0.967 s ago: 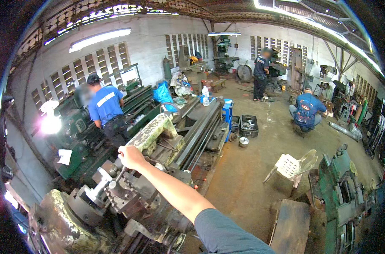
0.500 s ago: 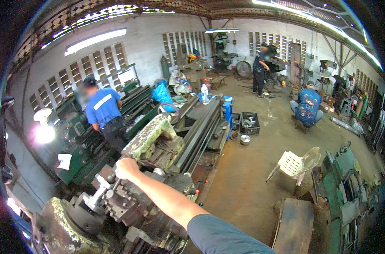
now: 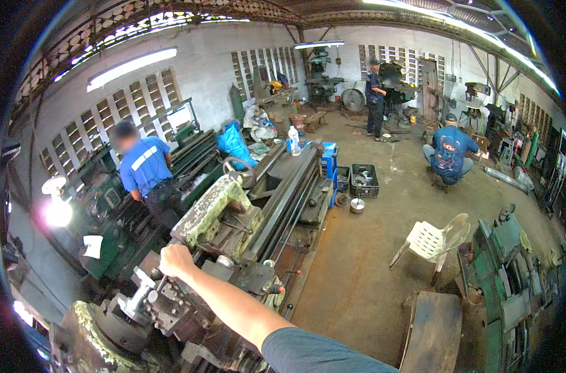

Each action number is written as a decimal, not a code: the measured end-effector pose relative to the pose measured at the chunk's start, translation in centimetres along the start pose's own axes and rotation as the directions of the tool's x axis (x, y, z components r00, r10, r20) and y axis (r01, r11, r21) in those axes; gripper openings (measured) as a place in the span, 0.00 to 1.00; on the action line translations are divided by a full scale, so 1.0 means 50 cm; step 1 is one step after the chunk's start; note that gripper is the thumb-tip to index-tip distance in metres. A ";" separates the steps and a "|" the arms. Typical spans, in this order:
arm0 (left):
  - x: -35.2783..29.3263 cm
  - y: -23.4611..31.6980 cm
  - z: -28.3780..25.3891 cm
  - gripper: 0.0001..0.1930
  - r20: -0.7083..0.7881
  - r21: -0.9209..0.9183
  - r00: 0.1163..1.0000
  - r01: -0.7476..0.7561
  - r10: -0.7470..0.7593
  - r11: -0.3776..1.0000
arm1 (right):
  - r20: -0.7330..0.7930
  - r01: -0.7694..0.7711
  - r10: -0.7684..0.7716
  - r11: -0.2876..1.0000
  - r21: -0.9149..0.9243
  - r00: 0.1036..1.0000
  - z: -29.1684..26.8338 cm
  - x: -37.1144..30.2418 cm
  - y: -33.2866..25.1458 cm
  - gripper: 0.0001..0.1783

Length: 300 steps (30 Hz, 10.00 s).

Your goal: The person operates a metal lathe, using a wrench to tighten the chuck and a caliper to measure the rotating workpiece. They repeatedly adjust the tool post and measure the diameter of the metal part while the lathe is running.

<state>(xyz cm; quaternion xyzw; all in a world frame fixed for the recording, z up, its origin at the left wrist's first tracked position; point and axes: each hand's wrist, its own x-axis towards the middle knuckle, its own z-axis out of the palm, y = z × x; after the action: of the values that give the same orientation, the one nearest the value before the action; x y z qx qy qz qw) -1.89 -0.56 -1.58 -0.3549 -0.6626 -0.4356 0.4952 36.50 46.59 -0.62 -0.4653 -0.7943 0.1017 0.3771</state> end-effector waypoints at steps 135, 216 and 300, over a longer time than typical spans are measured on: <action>-0.118 0.088 -0.020 0.05 -0.023 -0.109 0.996 0.083 -0.086 0.991 | 0.533 -0.795 0.599 0.359 0.488 0.598 -0.025 -0.876 0.265 0.36; -0.809 0.365 0.069 0.24 0.846 -0.060 -0.473 0.375 0.247 0.925 | 0.499 -0.741 0.772 0.588 -0.323 0.395 0.038 -0.891 0.310 0.15; 0.071 0.220 0.069 0.18 0.682 -0.134 0.731 0.132 -0.005 0.982 | 0.321 -0.522 0.671 0.730 -0.441 0.668 -0.019 -0.839 0.261 0.12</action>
<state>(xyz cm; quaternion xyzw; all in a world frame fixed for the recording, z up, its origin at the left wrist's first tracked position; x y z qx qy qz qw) 5.91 6.86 3.90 -0.5061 -0.7696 -0.3502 0.1700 57.66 19.32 -27.80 -0.7173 -0.6655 0.2014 0.0440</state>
